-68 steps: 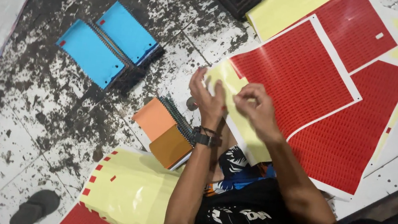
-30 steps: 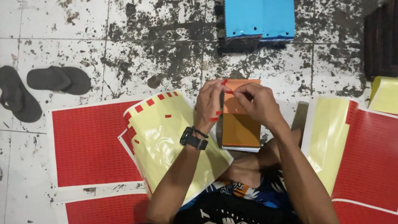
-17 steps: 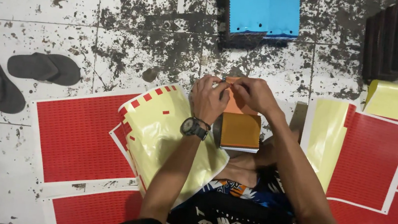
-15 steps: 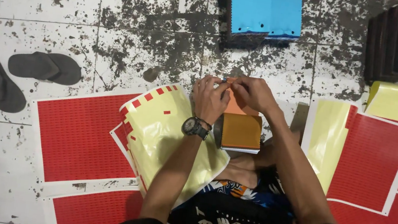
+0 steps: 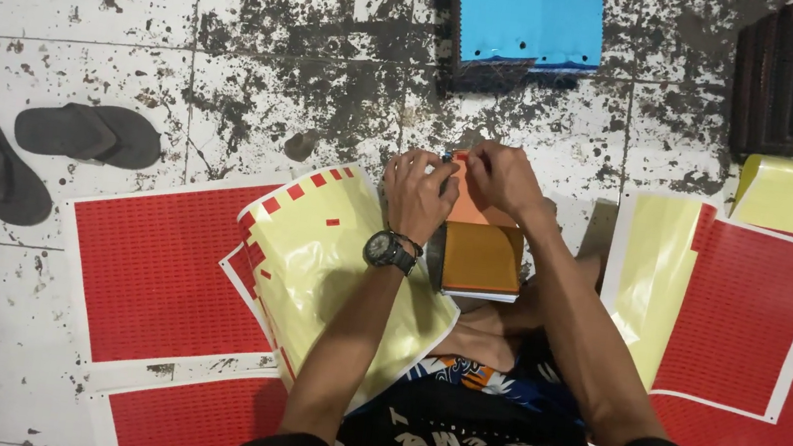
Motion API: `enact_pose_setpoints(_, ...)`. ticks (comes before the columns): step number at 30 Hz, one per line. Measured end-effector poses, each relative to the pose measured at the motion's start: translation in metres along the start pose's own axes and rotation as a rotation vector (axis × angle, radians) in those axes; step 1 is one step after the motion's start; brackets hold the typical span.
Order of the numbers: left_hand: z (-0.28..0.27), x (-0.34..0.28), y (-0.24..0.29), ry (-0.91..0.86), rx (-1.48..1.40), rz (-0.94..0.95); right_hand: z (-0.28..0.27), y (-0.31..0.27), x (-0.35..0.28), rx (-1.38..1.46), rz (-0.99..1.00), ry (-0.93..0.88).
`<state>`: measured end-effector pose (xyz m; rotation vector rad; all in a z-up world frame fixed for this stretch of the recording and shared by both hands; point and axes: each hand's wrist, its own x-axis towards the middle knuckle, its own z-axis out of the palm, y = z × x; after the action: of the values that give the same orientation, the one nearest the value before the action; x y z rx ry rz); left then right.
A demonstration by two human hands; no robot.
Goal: Assembling booklets by stacking colored swatches and applying them to adhesive-backed sheets.
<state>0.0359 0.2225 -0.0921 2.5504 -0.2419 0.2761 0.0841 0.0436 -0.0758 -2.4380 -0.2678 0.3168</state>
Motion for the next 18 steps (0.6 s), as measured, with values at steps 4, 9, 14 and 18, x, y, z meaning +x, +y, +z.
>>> enact_pose_setpoints(4, 0.005, -0.001, -0.003, 0.003, 0.019, 0.012, 0.000, -0.009, -0.002, -0.018, 0.023, 0.012)
enact_pose_setpoints(9, -0.007, 0.002, 0.005, 0.012, 0.128, 0.041, -0.001, -0.025, -0.003, -0.104, 0.088, -0.043)
enact_pose_setpoints(14, -0.016, 0.001, 0.018, 0.008, 0.230, 0.023, -0.012, -0.040, -0.001, -0.195, 0.207, -0.127)
enact_pose_setpoints(18, -0.012, 0.004, 0.015, 0.064, 0.251, 0.061, -0.035, -0.052, -0.002, -0.369, 0.236, -0.056)
